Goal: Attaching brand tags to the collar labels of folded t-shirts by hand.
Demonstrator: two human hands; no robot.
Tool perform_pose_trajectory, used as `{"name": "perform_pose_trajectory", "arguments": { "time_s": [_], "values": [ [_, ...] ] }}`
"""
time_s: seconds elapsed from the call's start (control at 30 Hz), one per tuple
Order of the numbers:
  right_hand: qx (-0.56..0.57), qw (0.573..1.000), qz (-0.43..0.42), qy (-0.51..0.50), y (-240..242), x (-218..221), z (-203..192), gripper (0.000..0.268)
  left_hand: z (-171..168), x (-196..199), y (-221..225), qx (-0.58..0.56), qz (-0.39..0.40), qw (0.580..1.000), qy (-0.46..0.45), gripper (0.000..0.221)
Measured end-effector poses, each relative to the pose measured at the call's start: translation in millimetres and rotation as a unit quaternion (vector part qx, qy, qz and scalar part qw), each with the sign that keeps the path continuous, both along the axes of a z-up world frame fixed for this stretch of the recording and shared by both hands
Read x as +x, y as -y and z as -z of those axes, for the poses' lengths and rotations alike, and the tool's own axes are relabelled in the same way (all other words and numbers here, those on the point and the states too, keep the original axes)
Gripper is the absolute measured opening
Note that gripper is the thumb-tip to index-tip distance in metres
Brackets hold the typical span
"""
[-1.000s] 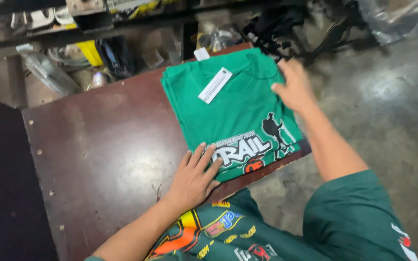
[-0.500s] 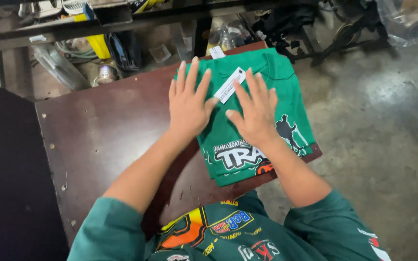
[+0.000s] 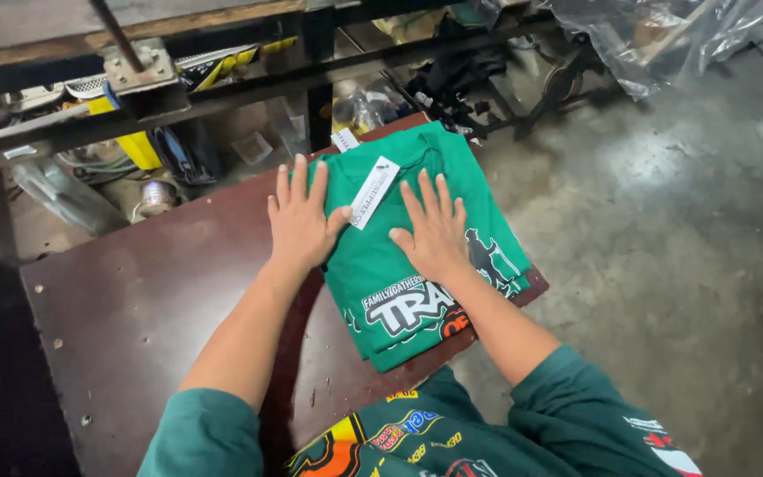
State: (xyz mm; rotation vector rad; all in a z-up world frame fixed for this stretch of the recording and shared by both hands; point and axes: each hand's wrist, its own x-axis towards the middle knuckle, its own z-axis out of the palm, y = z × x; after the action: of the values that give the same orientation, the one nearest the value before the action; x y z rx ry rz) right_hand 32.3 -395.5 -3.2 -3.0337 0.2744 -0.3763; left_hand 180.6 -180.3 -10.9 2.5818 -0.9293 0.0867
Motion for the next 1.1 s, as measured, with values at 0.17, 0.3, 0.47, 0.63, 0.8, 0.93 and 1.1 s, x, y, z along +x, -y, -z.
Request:
{"name": "perform_pose_trajectory", "arguments": {
  "time_s": [0.17, 0.3, 0.47, 0.63, 0.8, 0.93, 1.1],
  "values": [
    [-0.005, 0.997, -0.010, 0.074, 9, 1, 13, 0.072, 25, -36, -90, -0.065, -0.104, 0.986, 0.117, 0.083],
    [-0.027, 0.992, -0.044, 0.113, 14, 0, 22, 0.067, 30, -92, -186, 0.022, -0.188, 0.980, 0.068, 0.084],
    [0.040, 0.968, -0.090, 0.229, -32, -4, 0, 0.055, 26, -141, -248, 0.029, -0.223, 0.974, 0.011, 0.084],
    [0.069, 0.948, -0.163, 0.266, -70, 1, -17, 0.053, 39, -141, -252, 0.067, -0.221, 0.973, 0.000, 0.084],
    [0.277, 0.920, -0.123, 0.250, -41, 6, -44, 0.055, 27, -139, -248, 0.106, -0.228, 0.968, -0.013, 0.078],
    [0.500, 0.838, 0.025, 0.219, -23, 21, -63, 0.044, 30, -140, -249, 0.109, -0.237, 0.965, 0.003, 0.078],
    [0.593, 0.751, 0.059, 0.284, 40, 67, -99, 0.046, 38, -139, -250, 0.118, -0.247, 0.961, 0.048, 0.081]
  ]
}}
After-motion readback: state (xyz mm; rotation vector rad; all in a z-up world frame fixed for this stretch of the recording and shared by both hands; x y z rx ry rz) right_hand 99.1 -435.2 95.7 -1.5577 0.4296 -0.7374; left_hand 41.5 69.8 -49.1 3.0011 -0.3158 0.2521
